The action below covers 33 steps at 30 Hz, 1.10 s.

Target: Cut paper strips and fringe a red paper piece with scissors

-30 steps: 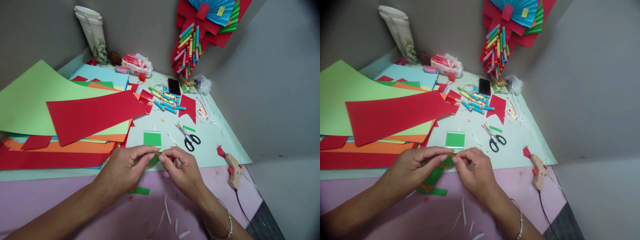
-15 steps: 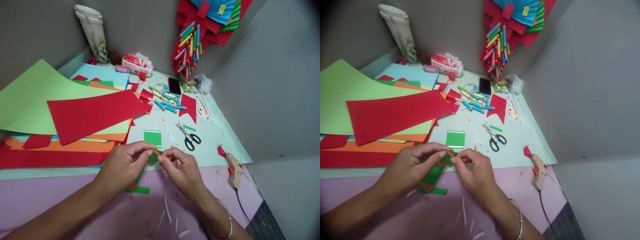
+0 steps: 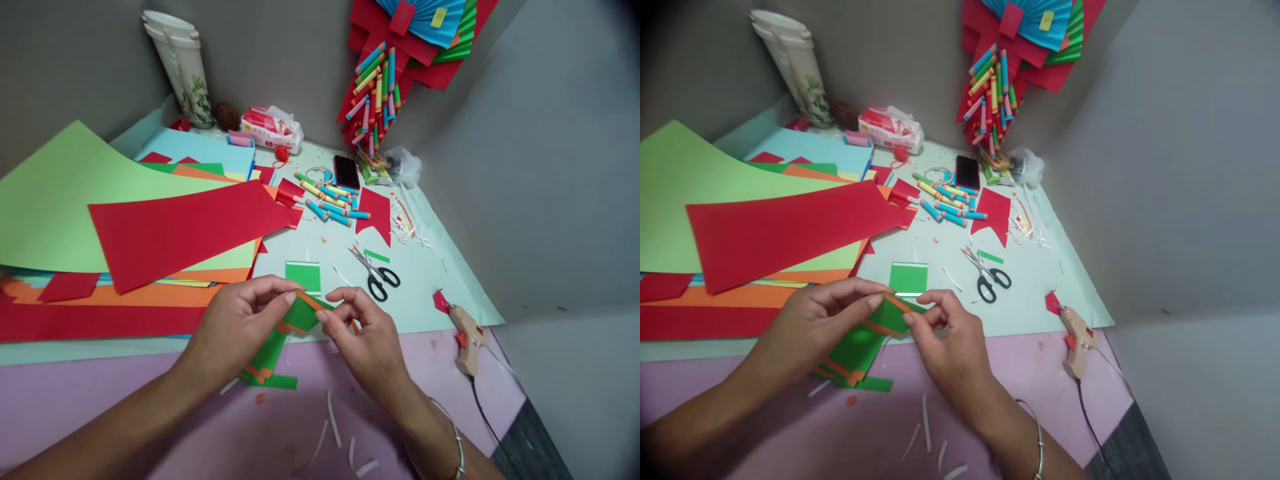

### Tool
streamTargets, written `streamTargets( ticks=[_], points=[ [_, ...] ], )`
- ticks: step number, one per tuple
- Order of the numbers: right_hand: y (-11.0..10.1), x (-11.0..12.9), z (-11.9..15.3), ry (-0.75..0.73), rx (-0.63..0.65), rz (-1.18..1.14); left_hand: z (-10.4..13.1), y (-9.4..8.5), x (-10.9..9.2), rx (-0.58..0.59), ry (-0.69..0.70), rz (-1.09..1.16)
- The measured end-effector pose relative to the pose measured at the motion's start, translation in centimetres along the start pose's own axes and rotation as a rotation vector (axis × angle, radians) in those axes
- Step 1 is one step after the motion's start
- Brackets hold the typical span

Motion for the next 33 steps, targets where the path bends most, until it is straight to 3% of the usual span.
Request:
streamTargets(
  ticks=[25, 33],
  points=[
    [0.15, 0.05, -0.15, 0.009, 0.016, 0.011, 0.37, 0.13, -0.05, 0.046, 0.022, 0.025],
    [0.28, 0.03, -0.03, -0.023, 0.016, 0.020, 0.20, 0.39, 0.51, 0.152, 0.033, -0.040]
  ],
)
Point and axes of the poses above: each hand's wrist, its own z-axis away from the middle knuckle, its own y-axis out of the palm, x = y × z, the point moved 2 cm from there along -z, towards the middle knuckle, and after that the axes turned 15 degrees about z, right-handed, at the moved point
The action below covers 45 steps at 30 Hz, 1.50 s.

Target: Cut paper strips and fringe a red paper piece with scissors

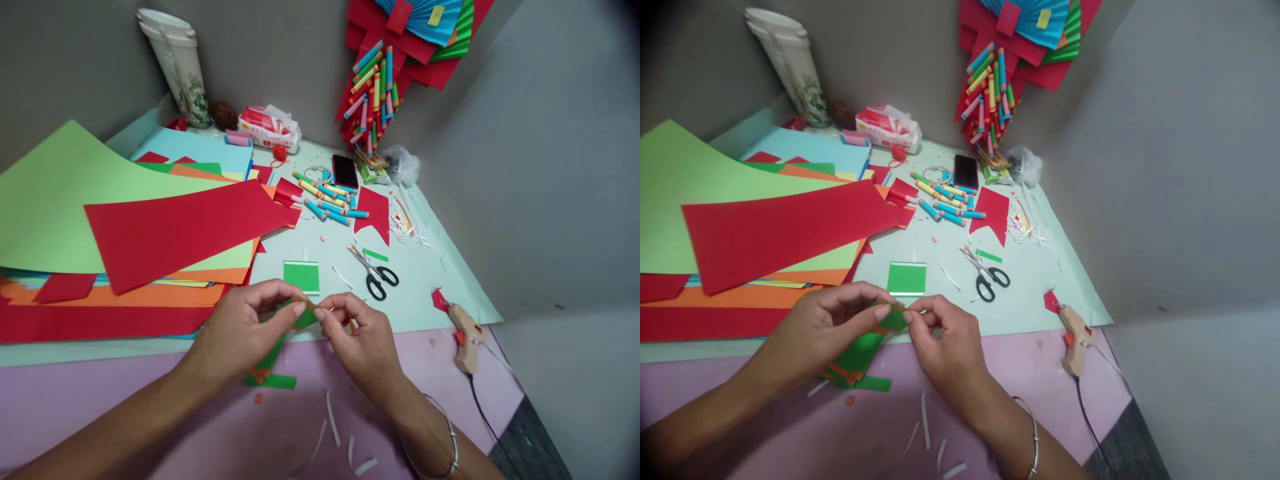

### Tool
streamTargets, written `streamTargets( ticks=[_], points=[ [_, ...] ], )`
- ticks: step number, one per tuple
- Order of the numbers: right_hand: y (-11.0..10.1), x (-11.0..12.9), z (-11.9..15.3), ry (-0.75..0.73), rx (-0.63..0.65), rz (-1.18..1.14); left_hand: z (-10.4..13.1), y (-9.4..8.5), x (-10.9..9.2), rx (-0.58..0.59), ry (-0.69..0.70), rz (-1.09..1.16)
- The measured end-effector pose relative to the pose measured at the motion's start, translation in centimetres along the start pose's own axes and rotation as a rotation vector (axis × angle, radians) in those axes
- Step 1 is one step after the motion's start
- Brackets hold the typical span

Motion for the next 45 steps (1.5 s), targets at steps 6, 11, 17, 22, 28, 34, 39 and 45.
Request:
streamTargets(
  ticks=[6, 11, 17, 22, 28, 34, 39, 45],
  points=[
    [0.2, -0.2, 0.0, 0.029, 0.046, -0.022, -0.1, -0.6, 0.0, -0.076, -0.021, -0.003],
    [0.2, -0.3, 0.0, 0.055, 0.062, -0.069, -0.1, -0.6, -0.4, -0.082, -0.030, 0.094],
    [0.0, -0.5, -0.1, 0.087, 0.092, -0.096, -0.4, -0.8, -0.2, -0.075, -0.044, 0.122],
    [0.0, -0.8, -0.1, 0.102, 0.075, -0.065, -0.6, -0.9, -0.4, -0.099, -0.062, 0.116],
    [-0.2, -0.3, 0.0, 0.078, 0.046, -0.041, -0.4, -0.5, -0.6, -0.139, -0.123, 0.159],
    [-0.2, -0.2, 0.0, 0.056, 0.085, -0.065, -0.6, -0.5, 0.0, -0.056, -0.144, 0.050],
    [-0.2, -0.5, 0.0, 0.049, 0.068, -0.044, -0.7, -0.7, 0.3, -0.072, -0.131, 0.023],
    [-0.4, -0.7, -0.2, 0.046, 0.114, -0.067, -0.4, -0.5, 0.8, -0.012, -0.287, 0.247]
  ],
)
Point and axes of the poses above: each hand's wrist, its own z-axis away from the middle knuckle, its own y-axis out of the palm, x = y × z, the point moved 2 cm from there along -z, towards the middle knuckle, and after that the axes turned 15 degrees about z, right-handed, at the moved point
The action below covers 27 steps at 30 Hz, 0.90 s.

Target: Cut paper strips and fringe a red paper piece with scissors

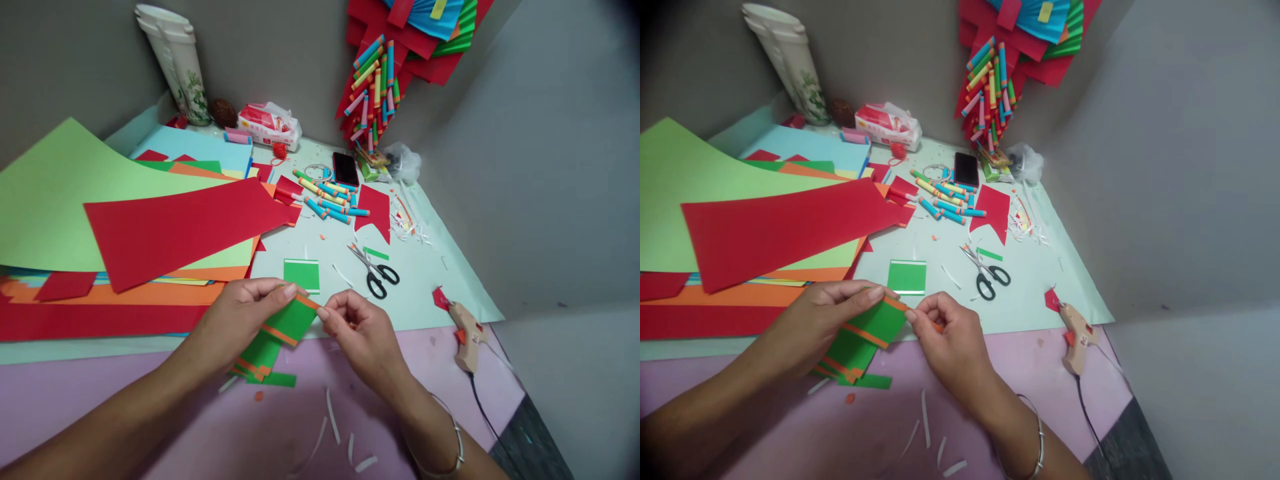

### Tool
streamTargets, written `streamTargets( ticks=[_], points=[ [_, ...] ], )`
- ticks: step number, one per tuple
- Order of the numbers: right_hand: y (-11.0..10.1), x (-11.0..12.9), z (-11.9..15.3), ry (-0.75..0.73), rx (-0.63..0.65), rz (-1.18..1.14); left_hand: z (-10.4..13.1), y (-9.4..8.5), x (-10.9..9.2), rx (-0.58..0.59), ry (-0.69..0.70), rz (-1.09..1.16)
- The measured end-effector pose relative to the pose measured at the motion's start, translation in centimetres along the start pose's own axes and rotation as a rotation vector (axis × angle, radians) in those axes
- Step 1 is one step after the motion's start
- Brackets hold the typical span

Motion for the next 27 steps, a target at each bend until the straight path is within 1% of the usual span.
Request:
streamTargets(
  ticks=[2, 5, 6, 8, 10, 11, 13, 15, 18, 22, 25, 27],
  points=[
    [-0.1, 0.1, -0.1, -0.021, -0.009, 0.017, 0.0, 0.0, 0.0, -0.005, 0.003, -0.010],
    [-0.3, 0.4, -0.2, -0.081, -0.091, 0.066, 0.1, 0.2, -0.3, -0.051, 0.098, -0.132],
    [-0.3, 0.6, -0.2, -0.099, -0.118, 0.079, 0.2, 0.3, -0.4, -0.050, 0.125, -0.168],
    [-0.1, 0.7, -0.1, -0.136, -0.140, 0.086, 0.3, 0.7, -0.4, -0.002, 0.136, -0.200],
    [0.0, 0.7, -0.1, -0.160, -0.128, 0.082, 0.4, 0.9, -0.5, 0.039, 0.117, -0.193],
    [0.0, 0.7, -0.1, -0.160, -0.120, 0.082, 0.4, 0.9, -0.5, 0.030, 0.115, -0.188],
    [-0.1, 0.6, -0.2, -0.133, -0.108, 0.084, 0.4, 0.5, -0.4, -0.026, 0.118, -0.160],
    [-0.3, 0.5, -0.3, -0.098, -0.086, 0.080, 0.2, 0.1, -0.3, -0.045, 0.082, -0.086],
    [-0.8, 0.5, -0.3, -0.111, -0.070, 0.090, -0.2, -0.4, 0.0, 0.009, 0.020, 0.011],
    [-0.9, 0.6, -0.1, -0.205, -0.020, 0.163, -0.4, -0.6, -0.5, 0.072, 0.032, -0.060],
    [-0.6, 0.6, 0.1, -0.317, 0.020, 0.245, -0.1, 0.0, -0.9, 0.122, 0.021, -0.143],
    [-0.4, 0.6, 0.2, -0.381, 0.029, 0.293, 0.2, 0.4, -0.9, 0.139, -0.014, -0.215]
  ],
)
Point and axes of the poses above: each hand's wrist, its own z-axis away from the middle knuckle, its own y-axis out of the palm, x = y × z, the point moved 2 cm from there along -z, towards the middle knuckle, and after that the axes turned 15 degrees about z, right-handed, at the moved point
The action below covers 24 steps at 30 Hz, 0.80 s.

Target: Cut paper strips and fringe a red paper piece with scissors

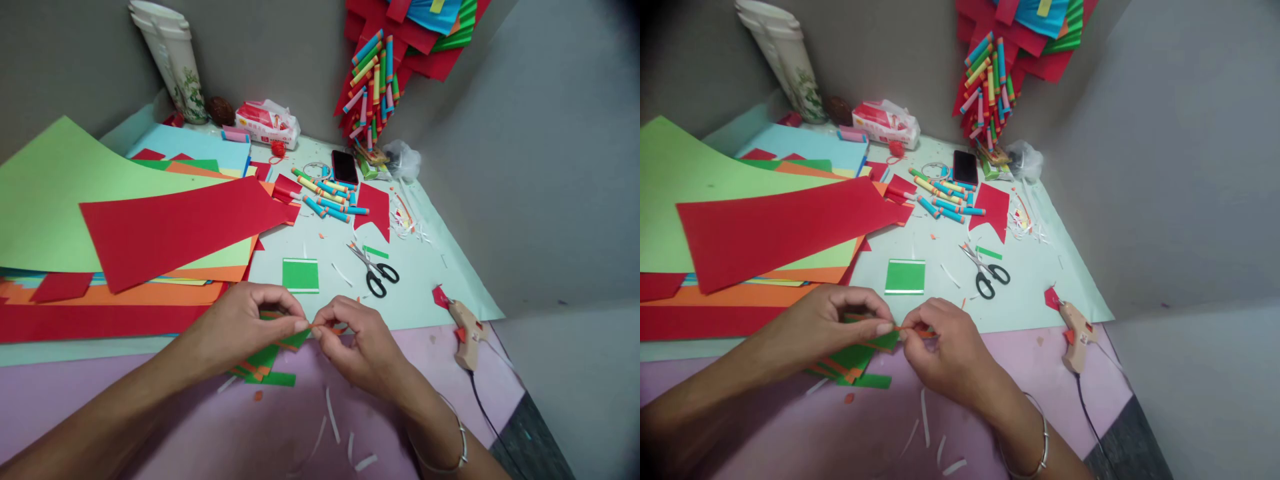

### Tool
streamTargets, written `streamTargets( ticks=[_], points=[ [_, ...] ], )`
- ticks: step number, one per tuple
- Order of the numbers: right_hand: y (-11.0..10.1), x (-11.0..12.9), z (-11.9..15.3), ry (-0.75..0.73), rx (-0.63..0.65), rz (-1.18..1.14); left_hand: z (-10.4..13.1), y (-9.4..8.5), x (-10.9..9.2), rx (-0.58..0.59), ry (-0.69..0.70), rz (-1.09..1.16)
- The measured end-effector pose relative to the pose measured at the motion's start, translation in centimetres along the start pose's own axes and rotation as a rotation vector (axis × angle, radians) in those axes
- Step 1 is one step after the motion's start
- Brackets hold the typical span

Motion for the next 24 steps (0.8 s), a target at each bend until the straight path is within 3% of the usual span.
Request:
streamTargets(
  ticks=[4, 6, 9, 11, 14, 19, 24],
  points=[
    [0.2, -0.2, -0.2, -0.087, -0.041, 0.066, 0.1, 0.3, 0.0, -0.001, -0.022, -0.137],
    [-0.1, -0.2, -0.2, -0.128, -0.169, 0.110, -0.1, -0.1, 0.0, -0.037, 0.043, -0.187],
    [-0.8, 0.0, 0.2, -0.159, -0.349, 0.170, -0.7, -1.4, 0.1, -0.206, 0.148, -0.152],
    [-0.9, 0.3, 0.4, -0.189, -0.271, 0.172, -1.0, -2.3, 0.4, -0.321, 0.165, -0.001],
    [-1.0, -0.2, 0.6, -0.215, -0.126, 0.234, -1.4, -2.9, 0.8, -0.330, 0.112, 0.289],
    [-2.2, -5.0, -0.3, 0.055, -0.347, 0.604, -1.5, -2.7, 0.9, -0.291, 0.038, 0.423],
    [-1.6, -8.3, -0.8, 0.255, -0.221, 0.867, -1.6, -2.6, 1.0, -0.260, 0.009, 0.395]
  ],
)
Point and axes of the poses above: each hand's wrist, its own z-axis away from the middle knuckle, its own y-axis out of the palm, x = y × z, the point moved 2 cm from there along -z, towards the middle knuckle, and after that the axes turned 15 degrees about z, right-handed, at the moved point
